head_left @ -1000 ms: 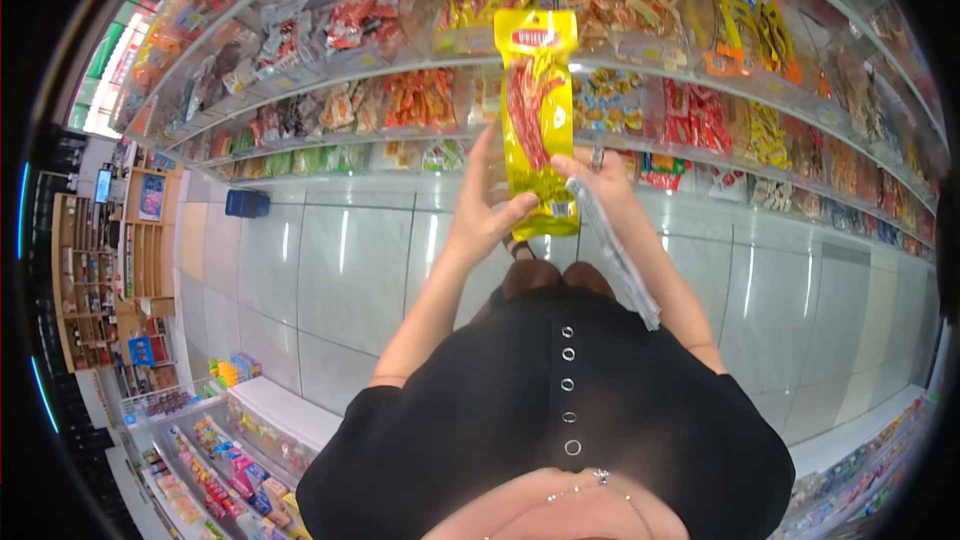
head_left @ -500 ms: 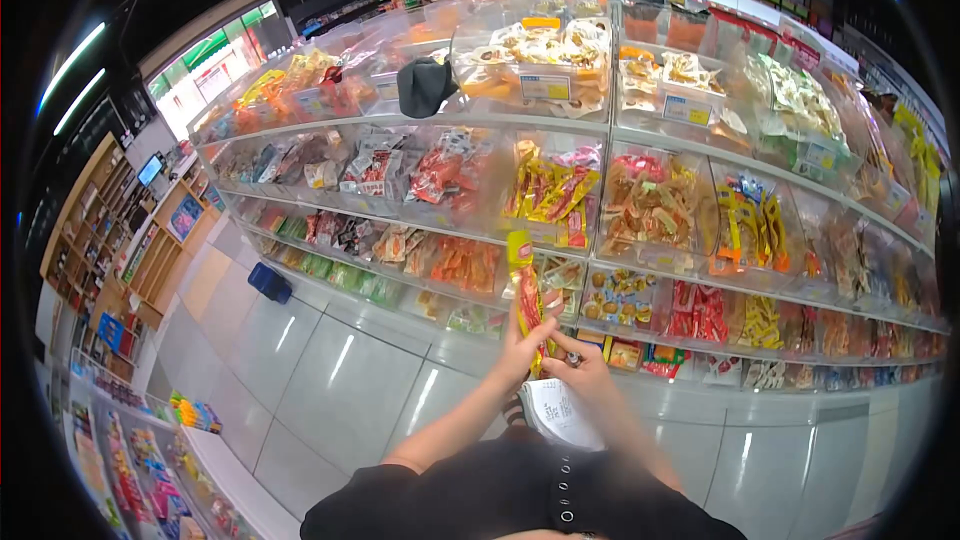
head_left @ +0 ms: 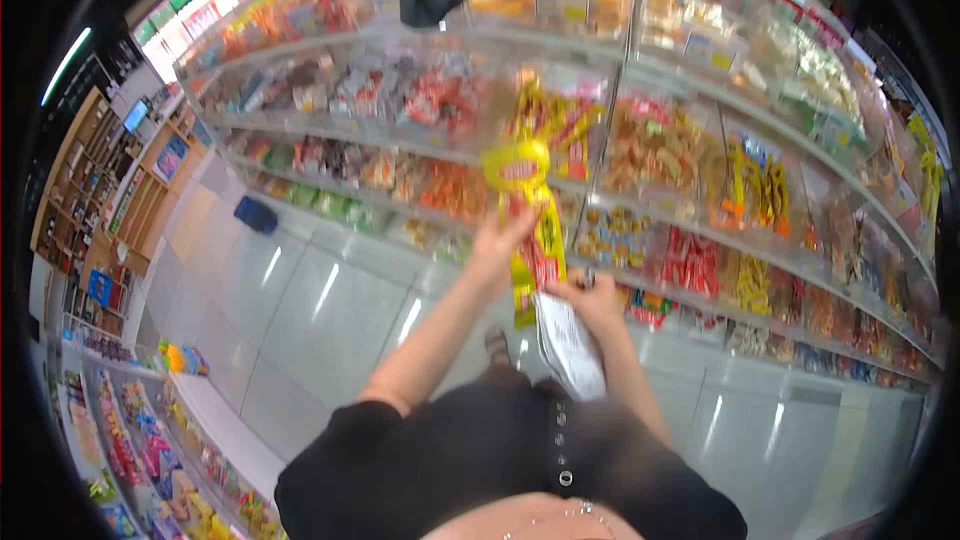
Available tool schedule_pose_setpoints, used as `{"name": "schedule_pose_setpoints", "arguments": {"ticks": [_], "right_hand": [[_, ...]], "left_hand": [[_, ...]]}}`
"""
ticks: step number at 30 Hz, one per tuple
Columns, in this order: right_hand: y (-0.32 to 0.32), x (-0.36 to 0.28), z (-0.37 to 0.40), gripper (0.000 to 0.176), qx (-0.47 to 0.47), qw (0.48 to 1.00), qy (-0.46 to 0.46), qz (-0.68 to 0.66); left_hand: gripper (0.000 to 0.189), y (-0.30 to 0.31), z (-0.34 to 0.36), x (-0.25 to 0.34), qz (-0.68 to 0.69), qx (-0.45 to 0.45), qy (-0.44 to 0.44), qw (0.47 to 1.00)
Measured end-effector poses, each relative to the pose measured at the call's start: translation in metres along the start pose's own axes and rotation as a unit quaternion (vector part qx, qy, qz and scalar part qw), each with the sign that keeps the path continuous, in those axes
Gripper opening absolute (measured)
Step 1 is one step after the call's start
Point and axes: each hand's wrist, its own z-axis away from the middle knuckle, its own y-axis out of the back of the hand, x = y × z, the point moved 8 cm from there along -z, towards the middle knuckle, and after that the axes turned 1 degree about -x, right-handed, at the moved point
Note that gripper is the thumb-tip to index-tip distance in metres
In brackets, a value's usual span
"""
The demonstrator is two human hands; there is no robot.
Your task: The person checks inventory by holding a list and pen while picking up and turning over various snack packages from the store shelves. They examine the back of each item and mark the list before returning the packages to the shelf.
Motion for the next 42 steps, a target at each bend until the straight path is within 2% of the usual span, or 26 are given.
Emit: {"name": "schedule_pose_setpoints", "arguments": {"ticks": [1,2,5,9,10,13,18,30,42], "right_hand": [[-0.002,0.011,-0.001,0.016,-0.019,0.999,-0.004,-0.028],[-0.004,0.02,-0.005,0.018,-0.037,0.998,0.003,-0.056],[-0.009,0.029,-0.005,0.017,-0.047,0.995,0.005,-0.088],[-0.01,0.039,-0.005,0.017,-0.053,0.995,0.005,-0.084],[-0.009,0.035,-0.003,0.015,-0.046,0.997,-0.022,-0.058],[-0.02,0.02,0.01,0.009,-0.102,0.981,-0.096,-0.133],[-0.024,0.033,0.01,0.017,-0.132,0.977,-0.106,-0.13],[-0.019,0.038,0.01,0.016,-0.124,0.981,-0.106,-0.104],[-0.018,0.04,0.011,0.011,-0.114,0.978,-0.102,-0.143]], "left_hand": [[0.033,-0.005,-0.002,0.012,0.051,-0.017,-0.017,0.998],[0.03,0.001,-0.008,0.017,0.044,-0.006,-0.057,0.997],[0.029,-0.001,-0.008,0.031,0.02,-0.041,-0.083,0.995],[0.027,0.007,-0.012,0.028,0.018,-0.023,-0.079,0.996],[0.027,0.01,-0.013,0.028,0.021,-0.024,-0.076,0.997],[0.027,0.016,-0.011,0.024,0.041,-0.017,-0.058,0.997],[0.026,0.015,-0.016,0.028,0.048,-0.026,-0.053,0.997],[0.025,0.005,-0.015,0.023,0.051,-0.031,-0.055,0.997],[0.024,-0.003,-0.013,0.025,0.053,-0.033,-0.069,0.996]]}}
